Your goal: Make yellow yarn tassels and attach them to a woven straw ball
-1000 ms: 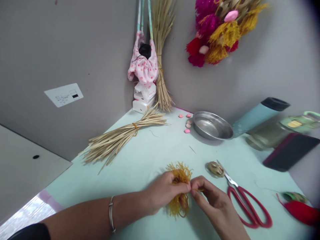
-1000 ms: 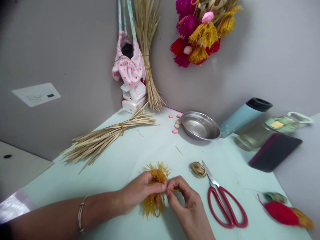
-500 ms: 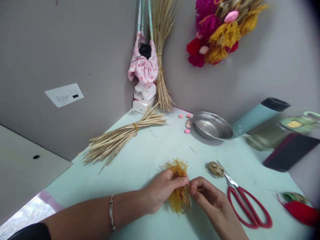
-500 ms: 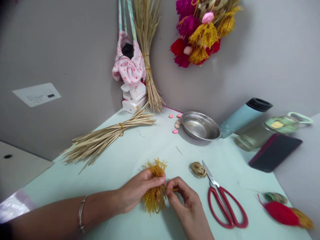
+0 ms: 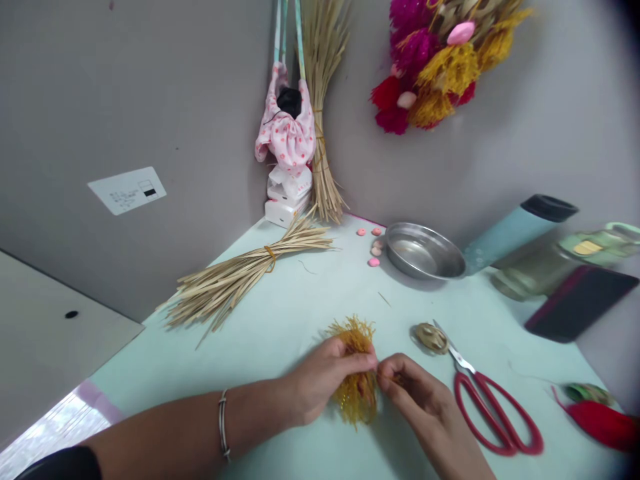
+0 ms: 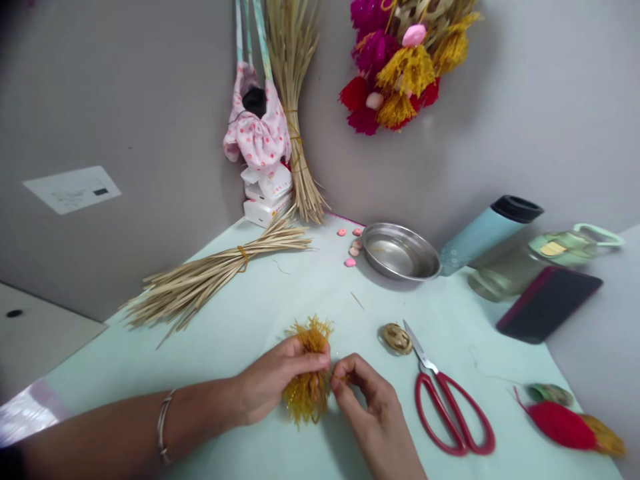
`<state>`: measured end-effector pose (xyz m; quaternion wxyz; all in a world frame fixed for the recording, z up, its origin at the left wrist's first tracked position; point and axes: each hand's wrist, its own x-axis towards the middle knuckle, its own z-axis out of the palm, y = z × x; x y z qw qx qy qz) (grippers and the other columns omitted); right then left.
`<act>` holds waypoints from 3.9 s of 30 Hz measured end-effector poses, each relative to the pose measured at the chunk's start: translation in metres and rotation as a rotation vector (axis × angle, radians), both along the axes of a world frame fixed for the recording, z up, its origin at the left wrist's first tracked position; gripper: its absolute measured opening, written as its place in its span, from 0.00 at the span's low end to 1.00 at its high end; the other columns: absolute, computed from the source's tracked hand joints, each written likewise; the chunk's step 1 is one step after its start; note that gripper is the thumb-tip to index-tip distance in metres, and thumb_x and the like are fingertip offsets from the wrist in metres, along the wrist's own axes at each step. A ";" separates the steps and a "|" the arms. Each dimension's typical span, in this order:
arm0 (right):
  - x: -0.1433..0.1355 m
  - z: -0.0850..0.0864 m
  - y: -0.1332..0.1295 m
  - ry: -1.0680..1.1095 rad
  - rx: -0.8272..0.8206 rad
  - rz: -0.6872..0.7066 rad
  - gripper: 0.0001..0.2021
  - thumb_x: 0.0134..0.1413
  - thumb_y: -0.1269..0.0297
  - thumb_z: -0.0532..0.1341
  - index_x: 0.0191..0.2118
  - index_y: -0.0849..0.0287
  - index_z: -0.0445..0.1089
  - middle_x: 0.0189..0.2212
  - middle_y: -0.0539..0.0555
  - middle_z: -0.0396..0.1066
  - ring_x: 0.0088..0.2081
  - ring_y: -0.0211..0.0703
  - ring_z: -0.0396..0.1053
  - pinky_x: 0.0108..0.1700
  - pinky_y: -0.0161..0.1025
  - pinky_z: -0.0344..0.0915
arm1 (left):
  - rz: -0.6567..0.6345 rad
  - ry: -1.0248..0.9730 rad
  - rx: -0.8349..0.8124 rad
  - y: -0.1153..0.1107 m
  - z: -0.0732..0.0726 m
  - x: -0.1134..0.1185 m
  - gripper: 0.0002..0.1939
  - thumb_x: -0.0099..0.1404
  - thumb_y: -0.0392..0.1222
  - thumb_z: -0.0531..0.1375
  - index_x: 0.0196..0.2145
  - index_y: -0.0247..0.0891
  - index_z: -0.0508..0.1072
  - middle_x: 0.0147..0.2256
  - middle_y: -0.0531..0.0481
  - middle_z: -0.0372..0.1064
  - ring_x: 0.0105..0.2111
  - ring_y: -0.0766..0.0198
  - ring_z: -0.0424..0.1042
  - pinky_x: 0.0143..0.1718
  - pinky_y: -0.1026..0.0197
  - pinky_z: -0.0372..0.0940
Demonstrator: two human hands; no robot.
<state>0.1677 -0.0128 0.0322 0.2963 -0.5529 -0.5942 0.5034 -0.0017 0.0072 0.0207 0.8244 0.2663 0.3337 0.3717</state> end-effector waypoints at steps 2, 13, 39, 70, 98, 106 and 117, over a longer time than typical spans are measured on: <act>-0.002 0.002 -0.001 0.049 -0.019 -0.013 0.12 0.58 0.53 0.59 0.30 0.55 0.65 0.28 0.48 0.62 0.33 0.41 0.60 0.35 0.34 0.60 | -0.004 0.010 0.037 -0.001 0.000 0.001 0.17 0.53 0.49 0.67 0.33 0.34 0.69 0.27 0.53 0.64 0.26 0.70 0.64 0.30 0.66 0.59; -0.002 0.001 -0.005 -0.027 0.151 -0.103 0.05 0.60 0.59 0.59 0.37 0.54 0.67 0.30 0.49 0.69 0.34 0.41 0.68 0.35 0.32 0.65 | 0.013 0.195 0.087 -0.004 -0.005 0.004 0.16 0.56 0.51 0.63 0.34 0.36 0.67 0.28 0.55 0.61 0.25 0.70 0.61 0.29 0.65 0.59; 0.024 0.007 0.006 -0.050 0.171 -0.549 0.19 0.58 0.48 0.58 0.51 0.51 0.67 0.48 0.54 0.70 0.35 0.41 0.66 0.37 0.37 0.64 | 0.034 0.268 0.039 -0.004 -0.005 0.002 0.13 0.58 0.48 0.62 0.34 0.35 0.68 0.28 0.54 0.60 0.27 0.70 0.59 0.31 0.65 0.54; 0.007 0.011 0.005 0.361 -0.109 -0.439 0.21 0.48 0.51 0.67 0.48 0.53 0.71 0.36 0.54 0.73 0.20 0.32 0.54 0.23 0.34 0.55 | -0.138 0.086 0.111 -0.003 -0.003 0.000 0.16 0.54 0.50 0.65 0.30 0.34 0.69 0.26 0.54 0.62 0.25 0.71 0.60 0.30 0.65 0.56; 0.004 0.004 0.001 -0.113 0.038 -0.007 0.12 0.59 0.53 0.58 0.33 0.56 0.68 0.30 0.50 0.68 0.33 0.42 0.64 0.35 0.35 0.61 | 0.051 0.120 0.018 0.001 0.002 0.000 0.22 0.51 0.55 0.67 0.33 0.33 0.70 0.29 0.52 0.65 0.28 0.68 0.65 0.33 0.62 0.58; 0.006 0.003 -0.002 -0.075 0.113 -0.112 0.10 0.58 0.53 0.60 0.35 0.55 0.68 0.27 0.49 0.67 0.31 0.40 0.64 0.32 0.34 0.62 | -0.023 0.132 0.047 0.000 0.000 -0.001 0.21 0.49 0.50 0.68 0.35 0.34 0.69 0.28 0.54 0.64 0.27 0.69 0.64 0.33 0.63 0.59; 0.012 0.003 0.001 -0.086 0.012 -0.232 0.15 0.59 0.47 0.56 0.40 0.54 0.67 0.20 0.45 0.59 0.25 0.39 0.58 0.29 0.34 0.57 | -0.020 0.084 0.061 0.000 0.001 -0.002 0.17 0.52 0.47 0.67 0.35 0.34 0.70 0.28 0.55 0.62 0.25 0.71 0.63 0.32 0.64 0.59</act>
